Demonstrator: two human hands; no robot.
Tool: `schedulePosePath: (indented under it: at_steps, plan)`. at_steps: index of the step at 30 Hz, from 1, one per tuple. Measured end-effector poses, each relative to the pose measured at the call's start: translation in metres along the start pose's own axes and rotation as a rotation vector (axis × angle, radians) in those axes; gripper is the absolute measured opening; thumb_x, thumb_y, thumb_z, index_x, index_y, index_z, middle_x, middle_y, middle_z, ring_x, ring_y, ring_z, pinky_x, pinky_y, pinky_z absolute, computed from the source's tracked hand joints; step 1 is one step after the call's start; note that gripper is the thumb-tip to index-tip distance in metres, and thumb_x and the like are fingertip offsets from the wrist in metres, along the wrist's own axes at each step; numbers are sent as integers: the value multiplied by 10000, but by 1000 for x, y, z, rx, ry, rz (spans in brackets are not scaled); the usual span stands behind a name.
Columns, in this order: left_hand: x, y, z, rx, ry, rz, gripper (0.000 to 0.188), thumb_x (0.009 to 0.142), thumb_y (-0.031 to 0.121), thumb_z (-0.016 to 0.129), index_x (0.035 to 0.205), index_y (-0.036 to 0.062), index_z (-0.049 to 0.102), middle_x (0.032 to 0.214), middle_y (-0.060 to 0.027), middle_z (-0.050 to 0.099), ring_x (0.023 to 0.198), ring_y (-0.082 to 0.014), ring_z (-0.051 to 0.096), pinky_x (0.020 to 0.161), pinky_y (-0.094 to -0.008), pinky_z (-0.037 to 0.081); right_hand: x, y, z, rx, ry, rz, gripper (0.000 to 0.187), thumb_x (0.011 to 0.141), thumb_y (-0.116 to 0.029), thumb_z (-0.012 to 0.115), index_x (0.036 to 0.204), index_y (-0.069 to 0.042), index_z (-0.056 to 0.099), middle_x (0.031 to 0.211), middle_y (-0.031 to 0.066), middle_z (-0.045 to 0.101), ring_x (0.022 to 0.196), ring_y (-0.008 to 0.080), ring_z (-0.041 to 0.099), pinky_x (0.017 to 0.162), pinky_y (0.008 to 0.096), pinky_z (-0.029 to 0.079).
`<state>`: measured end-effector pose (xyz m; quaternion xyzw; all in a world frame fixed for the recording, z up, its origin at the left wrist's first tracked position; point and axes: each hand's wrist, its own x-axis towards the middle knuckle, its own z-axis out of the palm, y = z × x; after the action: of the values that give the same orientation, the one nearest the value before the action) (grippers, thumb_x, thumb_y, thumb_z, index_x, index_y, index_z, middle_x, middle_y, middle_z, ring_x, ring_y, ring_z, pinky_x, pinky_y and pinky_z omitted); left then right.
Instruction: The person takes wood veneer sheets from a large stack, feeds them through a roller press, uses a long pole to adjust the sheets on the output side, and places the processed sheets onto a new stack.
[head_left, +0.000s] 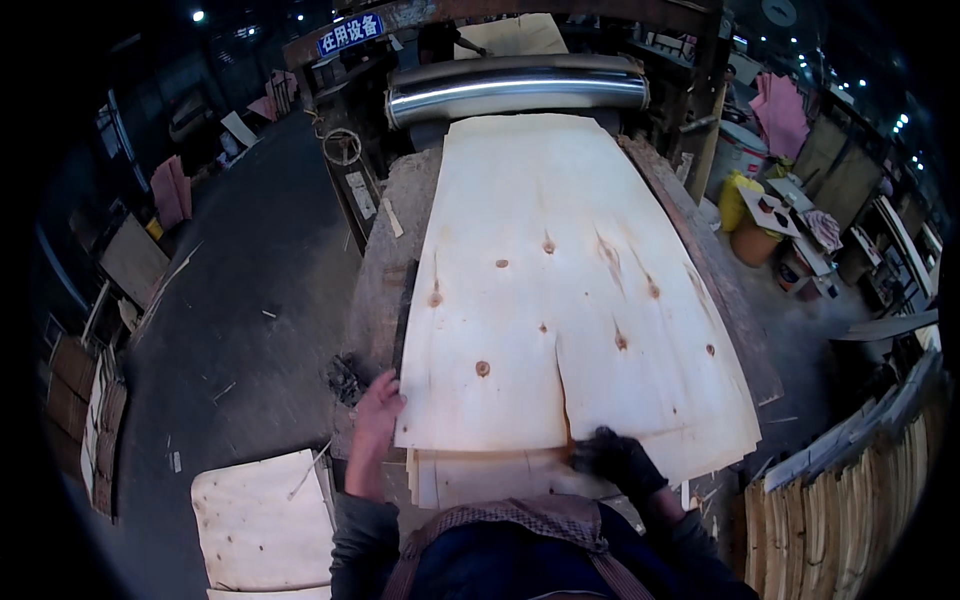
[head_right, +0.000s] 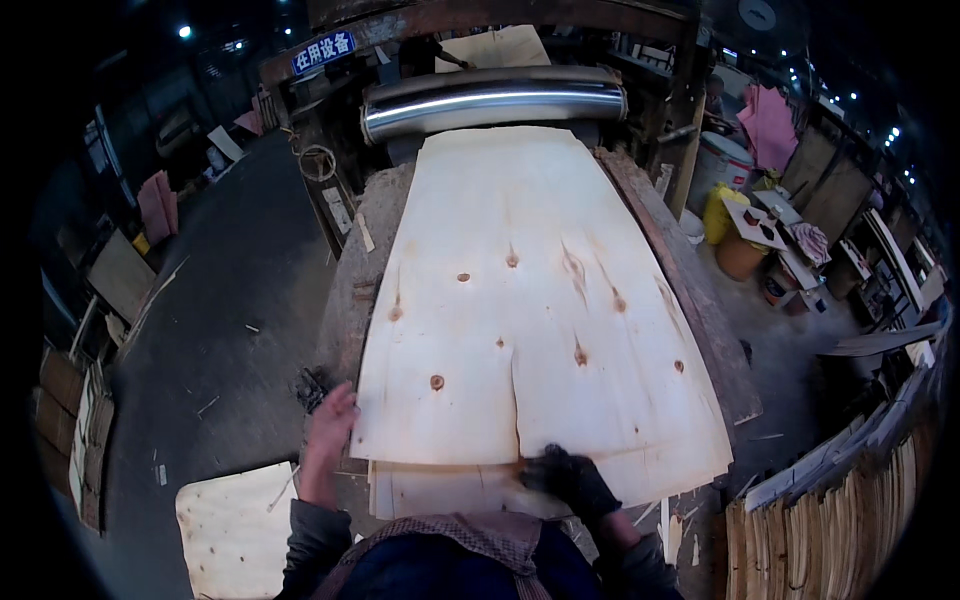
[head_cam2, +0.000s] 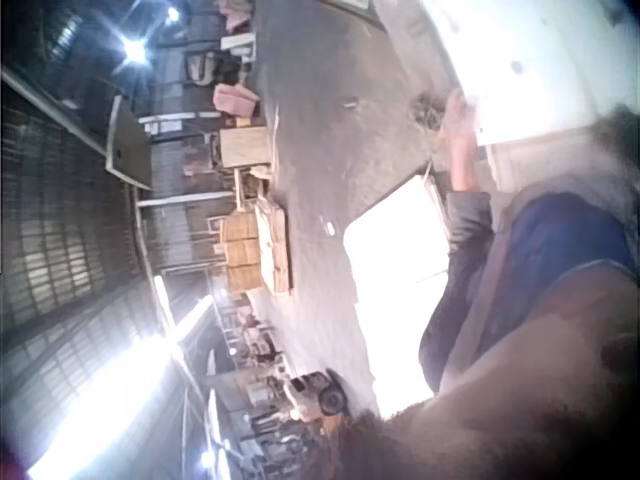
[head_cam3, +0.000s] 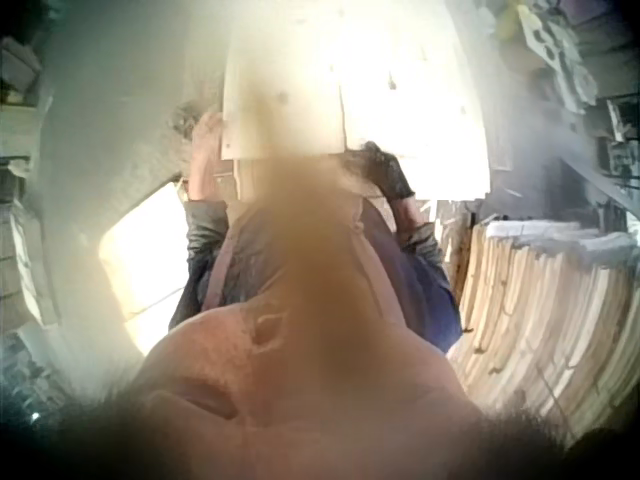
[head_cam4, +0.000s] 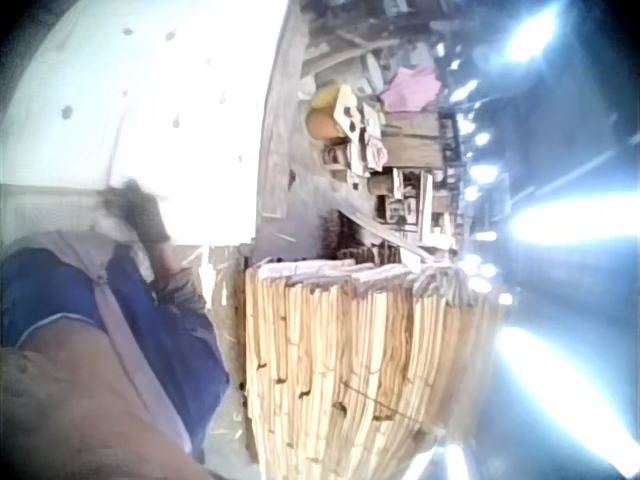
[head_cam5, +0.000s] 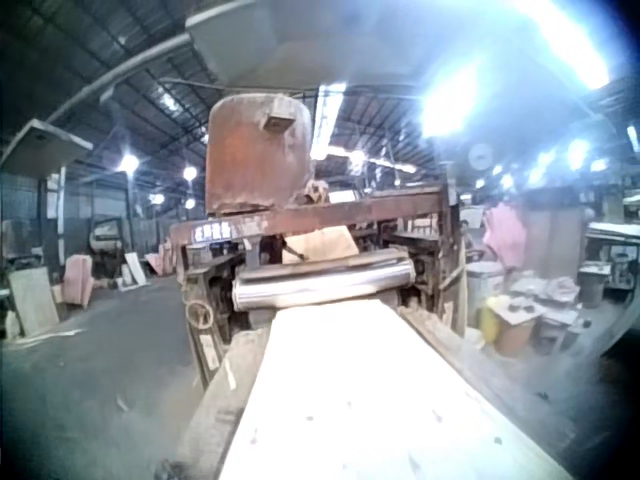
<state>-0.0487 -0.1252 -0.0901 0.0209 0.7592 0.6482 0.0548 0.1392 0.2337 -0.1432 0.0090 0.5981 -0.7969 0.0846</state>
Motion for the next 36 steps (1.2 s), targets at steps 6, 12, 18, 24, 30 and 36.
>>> schedulePosePath:
  at_steps: [6,12,18,24,30,36]
  plan:
    - [-39,-36,32,633,-38,-4,630,745,172,628,1271,-40,353,1221,-242,452,1114,-354,456,948,-382,369,100,-44,-20,665,75,129,297,924,-209,381,1150,-20,417,1147,260,495,1043,404,518,885,503,443]
    - [-45,-77,51,850,-8,96,704,714,257,666,1264,-49,350,1330,-263,294,1219,-378,315,1005,-393,294,221,-53,-61,639,-59,-7,290,893,-214,455,1109,-21,469,1187,197,505,1076,357,511,907,472,435]
    - [-37,-86,38,589,87,44,673,688,209,679,1244,-30,384,1241,-238,382,1168,-357,366,985,-383,314,216,-57,-15,629,-23,241,317,903,-182,428,1187,-42,444,1206,176,499,1100,343,497,924,451,421]
    - [-8,-121,21,277,-62,-26,513,647,118,664,1132,28,526,1103,-192,493,1097,-305,428,928,-376,359,90,-7,18,537,-214,309,376,909,-185,422,1235,0,395,1211,214,481,1113,344,487,949,456,397]
    - [-15,-109,25,393,-11,72,441,651,124,660,1076,35,579,1096,-189,494,1096,-300,436,940,-362,359,-15,-17,53,706,-50,562,386,907,-112,416,1263,30,371,1199,212,489,1100,317,499,955,414,399]
    - [-18,-90,26,320,-12,10,371,666,141,664,1004,-3,611,1153,-179,460,1109,-297,429,943,-351,361,-76,37,29,234,57,293,344,913,-195,427,1119,70,503,1143,168,543,1060,271,530,918,363,425]
